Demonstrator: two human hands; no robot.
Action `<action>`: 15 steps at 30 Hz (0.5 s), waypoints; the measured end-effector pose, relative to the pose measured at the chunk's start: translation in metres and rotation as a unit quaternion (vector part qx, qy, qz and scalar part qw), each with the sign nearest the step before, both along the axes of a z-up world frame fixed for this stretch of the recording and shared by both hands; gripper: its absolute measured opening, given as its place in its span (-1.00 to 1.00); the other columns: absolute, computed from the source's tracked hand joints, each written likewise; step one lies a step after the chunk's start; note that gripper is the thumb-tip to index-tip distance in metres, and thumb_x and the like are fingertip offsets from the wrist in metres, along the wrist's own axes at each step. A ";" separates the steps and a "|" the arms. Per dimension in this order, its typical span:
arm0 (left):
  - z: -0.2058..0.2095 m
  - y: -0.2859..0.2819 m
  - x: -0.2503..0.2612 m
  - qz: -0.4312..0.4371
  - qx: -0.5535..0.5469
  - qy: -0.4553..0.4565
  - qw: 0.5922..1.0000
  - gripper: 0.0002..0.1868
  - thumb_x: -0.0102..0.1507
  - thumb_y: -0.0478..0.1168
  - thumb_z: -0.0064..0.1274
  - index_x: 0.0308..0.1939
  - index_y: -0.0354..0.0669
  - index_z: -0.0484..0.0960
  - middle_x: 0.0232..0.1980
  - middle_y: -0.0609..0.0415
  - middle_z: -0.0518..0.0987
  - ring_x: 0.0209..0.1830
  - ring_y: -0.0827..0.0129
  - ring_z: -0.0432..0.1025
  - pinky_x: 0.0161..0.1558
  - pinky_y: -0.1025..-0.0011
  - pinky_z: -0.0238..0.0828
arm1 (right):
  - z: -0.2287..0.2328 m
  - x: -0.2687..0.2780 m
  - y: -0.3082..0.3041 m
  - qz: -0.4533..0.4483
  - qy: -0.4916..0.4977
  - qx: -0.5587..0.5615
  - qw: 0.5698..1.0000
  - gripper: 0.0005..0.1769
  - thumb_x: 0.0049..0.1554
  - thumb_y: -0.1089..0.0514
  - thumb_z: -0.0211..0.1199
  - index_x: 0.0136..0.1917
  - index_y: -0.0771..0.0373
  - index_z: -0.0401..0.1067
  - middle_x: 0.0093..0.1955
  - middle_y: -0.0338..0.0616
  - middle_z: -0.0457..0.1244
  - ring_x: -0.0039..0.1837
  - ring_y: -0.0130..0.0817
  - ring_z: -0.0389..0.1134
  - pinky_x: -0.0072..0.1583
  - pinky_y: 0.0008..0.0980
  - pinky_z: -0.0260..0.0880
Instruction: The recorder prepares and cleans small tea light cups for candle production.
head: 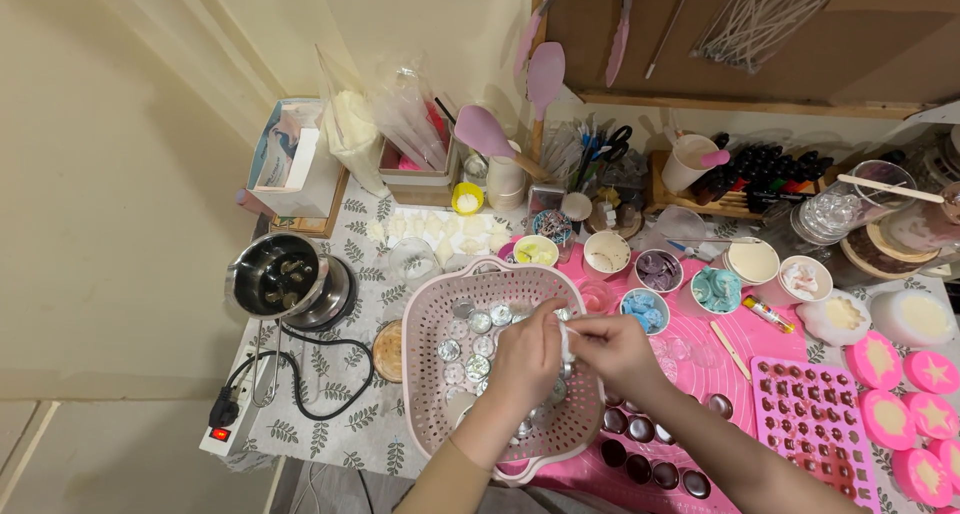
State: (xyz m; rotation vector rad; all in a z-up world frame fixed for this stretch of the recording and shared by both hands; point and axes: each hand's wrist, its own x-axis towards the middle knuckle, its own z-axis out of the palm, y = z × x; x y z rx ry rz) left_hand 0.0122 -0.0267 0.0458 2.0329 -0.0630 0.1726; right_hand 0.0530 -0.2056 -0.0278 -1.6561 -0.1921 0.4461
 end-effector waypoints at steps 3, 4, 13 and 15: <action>-0.007 -0.001 0.004 -0.049 -0.004 -0.057 0.997 -0.62 0.40 -0.21 -0.29 0.13 -0.31 0.57 -0.27 -0.32 0.63 -0.27 -0.19 0.56 -0.20 0.07 0.48 | -0.063 0.013 -0.010 -0.050 0.308 0.239 0.919 -0.76 0.24 0.16 0.26 -0.04 0.42 0.57 -0.30 -0.26 0.35 -0.34 -0.57 0.31 -0.33 -0.58 0.26; -0.016 -0.003 0.005 -0.048 -0.003 -0.057 0.997 -0.62 0.40 -0.21 -0.29 0.13 -0.31 0.57 -0.27 -0.32 0.63 -0.27 -0.19 0.56 -0.20 0.07 0.48 | -0.061 0.011 -0.009 -0.048 0.308 0.239 0.919 -0.76 0.24 0.16 0.26 -0.04 0.42 0.57 -0.30 -0.26 0.35 -0.34 -0.57 0.31 -0.33 -0.58 0.26; -0.099 -0.004 0.026 0.031 -0.312 0.045 0.948 -0.48 0.47 -0.14 -0.44 0.02 -0.38 0.65 -0.12 -0.09 0.70 -0.20 0.28 0.59 -0.08 0.33 0.52 | 0.029 0.007 0.006 0.005 -0.106 -0.028 0.994 -0.64 0.00 0.27 0.44 0.10 0.33 0.54 -0.14 -0.11 0.38 -0.12 -0.46 0.39 -0.16 -0.43 0.49; -0.087 -0.001 0.025 0.057 -0.379 0.278 0.881 -0.46 0.45 -0.11 -0.50 0.08 -0.25 0.64 -0.18 -0.07 0.61 -0.39 0.26 0.36 -0.34 0.25 0.26 | 0.040 0.009 0.004 0.087 -0.449 -0.160 0.875 -0.73 0.03 0.28 0.37 0.05 0.28 0.55 -0.10 -0.03 0.42 -0.09 -0.17 0.47 -0.06 -0.31 0.50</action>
